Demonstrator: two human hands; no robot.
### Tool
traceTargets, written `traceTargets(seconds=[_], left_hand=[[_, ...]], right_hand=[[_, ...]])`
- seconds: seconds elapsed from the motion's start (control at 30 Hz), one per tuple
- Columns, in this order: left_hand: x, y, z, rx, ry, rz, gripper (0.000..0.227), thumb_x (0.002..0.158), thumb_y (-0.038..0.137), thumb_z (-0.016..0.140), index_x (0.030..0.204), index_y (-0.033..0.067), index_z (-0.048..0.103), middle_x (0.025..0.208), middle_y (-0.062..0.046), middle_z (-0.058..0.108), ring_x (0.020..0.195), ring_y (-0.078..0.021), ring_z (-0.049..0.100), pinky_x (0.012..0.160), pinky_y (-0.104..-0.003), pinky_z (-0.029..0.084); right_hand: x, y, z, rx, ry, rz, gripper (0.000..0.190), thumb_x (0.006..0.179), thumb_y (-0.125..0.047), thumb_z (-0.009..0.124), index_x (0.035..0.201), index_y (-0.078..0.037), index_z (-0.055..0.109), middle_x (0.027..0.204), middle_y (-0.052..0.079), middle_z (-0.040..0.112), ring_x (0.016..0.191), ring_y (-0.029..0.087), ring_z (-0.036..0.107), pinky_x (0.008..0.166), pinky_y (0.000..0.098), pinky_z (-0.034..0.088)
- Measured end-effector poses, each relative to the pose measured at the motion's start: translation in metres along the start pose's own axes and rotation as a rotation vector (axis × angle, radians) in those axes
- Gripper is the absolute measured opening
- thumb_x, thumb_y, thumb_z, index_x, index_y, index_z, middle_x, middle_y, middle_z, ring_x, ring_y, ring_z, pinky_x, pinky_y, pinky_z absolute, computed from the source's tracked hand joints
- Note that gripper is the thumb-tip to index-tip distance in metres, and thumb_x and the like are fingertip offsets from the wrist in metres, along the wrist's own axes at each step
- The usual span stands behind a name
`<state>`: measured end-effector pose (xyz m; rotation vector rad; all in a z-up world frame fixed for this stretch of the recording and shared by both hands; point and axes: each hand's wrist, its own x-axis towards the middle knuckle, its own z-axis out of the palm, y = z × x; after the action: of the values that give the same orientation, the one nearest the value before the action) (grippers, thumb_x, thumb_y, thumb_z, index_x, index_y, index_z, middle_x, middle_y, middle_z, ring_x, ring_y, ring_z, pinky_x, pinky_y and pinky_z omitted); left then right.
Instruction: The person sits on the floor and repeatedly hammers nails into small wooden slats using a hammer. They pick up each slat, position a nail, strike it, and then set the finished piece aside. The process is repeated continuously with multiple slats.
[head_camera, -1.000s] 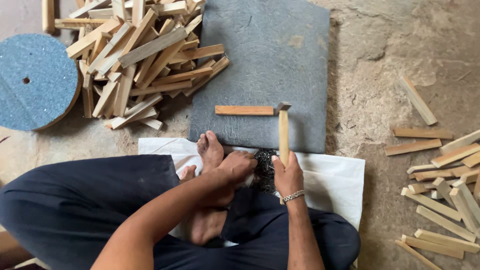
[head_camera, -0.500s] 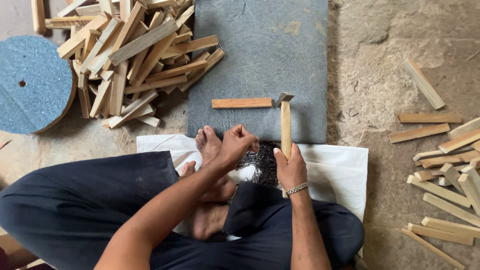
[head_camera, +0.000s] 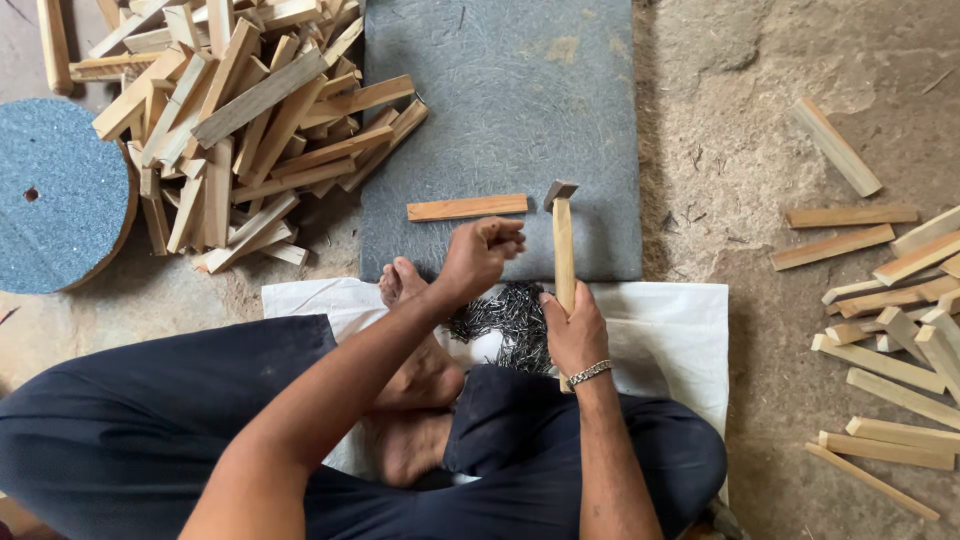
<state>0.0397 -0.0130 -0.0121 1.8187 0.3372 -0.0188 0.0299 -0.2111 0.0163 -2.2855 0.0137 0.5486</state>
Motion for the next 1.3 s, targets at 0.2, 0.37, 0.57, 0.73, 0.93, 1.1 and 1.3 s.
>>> traceTargets(seconds=[0.2,0.37,0.57,0.73,0.93,1.1,1.3], left_hand=[[0.022,0.01,-0.017,0.479,0.081,0.175,0.018,0.093,0.005,0.069,0.107,0.01,0.079,0.101,-0.01,0.078,0.083,-0.0239,0.074,0.073,-0.037,0.058],[0.056,-0.01,-0.01,0.292,0.158,0.29,0.019,0.09,0.003,0.073,0.104,0.0117,0.08,0.093,-0.011,0.072,0.082,-0.0249,0.072,0.073,-0.036,0.058],[0.076,-0.037,0.004,0.255,0.221,0.263,0.025,0.086,0.004,0.074,0.108,0.0125,0.079,0.104,-0.01,0.077,0.093,-0.0241,0.075,0.082,-0.034,0.059],[0.075,-0.044,0.008,0.301,0.235,0.314,0.031,0.083,0.001,0.072,0.11,0.0135,0.078,0.104,-0.006,0.077,0.096,-0.0241,0.075,0.085,-0.034,0.06],[0.076,-0.045,0.007,0.418,0.224,0.294,0.031,0.084,0.0,0.071,0.109,0.0171,0.078,0.106,-0.001,0.077,0.095,-0.021,0.074,0.084,-0.032,0.059],[0.07,-0.041,0.01,0.359,0.204,0.314,0.03,0.089,0.002,0.071,0.114,0.0179,0.077,0.104,-0.002,0.075,0.092,-0.0203,0.073,0.081,-0.033,0.059],[0.065,-0.041,0.008,0.371,0.268,0.473,0.037,0.086,0.006,0.075,0.12,0.0204,0.075,0.105,-0.004,0.076,0.094,-0.0235,0.072,0.08,-0.036,0.058]], right_hand=[[0.0,0.001,0.001,0.008,0.033,-0.1,0.047,0.092,-0.039,0.066,0.122,-0.003,0.061,0.097,0.023,0.072,0.091,0.041,0.071,0.079,0.0491,0.055],[0.002,0.004,0.002,0.01,0.042,-0.088,0.049,0.092,-0.04,0.067,0.125,-0.004,0.061,0.1,0.024,0.072,0.095,0.042,0.07,0.082,0.0494,0.054],[0.003,0.003,-0.001,0.005,0.038,-0.012,0.049,0.091,-0.041,0.066,0.124,-0.004,0.061,0.099,0.023,0.072,0.093,0.04,0.071,0.081,0.0487,0.055],[0.004,0.005,-0.002,-0.022,0.058,-0.047,0.047,0.093,-0.04,0.067,0.122,-0.003,0.061,0.098,0.023,0.072,0.093,0.042,0.07,0.08,0.0496,0.054],[0.003,0.002,-0.002,-0.015,0.035,-0.02,0.048,0.092,-0.04,0.065,0.123,-0.004,0.06,0.095,0.022,0.072,0.088,0.039,0.072,0.078,0.0486,0.055],[0.003,-0.001,-0.002,-0.032,0.044,-0.042,0.045,0.094,-0.039,0.065,0.121,-0.004,0.06,0.092,0.021,0.072,0.086,0.038,0.071,0.077,0.0481,0.055],[-0.002,-0.014,-0.009,0.035,0.015,-0.032,0.038,0.096,-0.036,0.066,0.114,-0.002,0.063,0.084,0.021,0.07,0.075,0.034,0.071,0.069,0.0443,0.055]])
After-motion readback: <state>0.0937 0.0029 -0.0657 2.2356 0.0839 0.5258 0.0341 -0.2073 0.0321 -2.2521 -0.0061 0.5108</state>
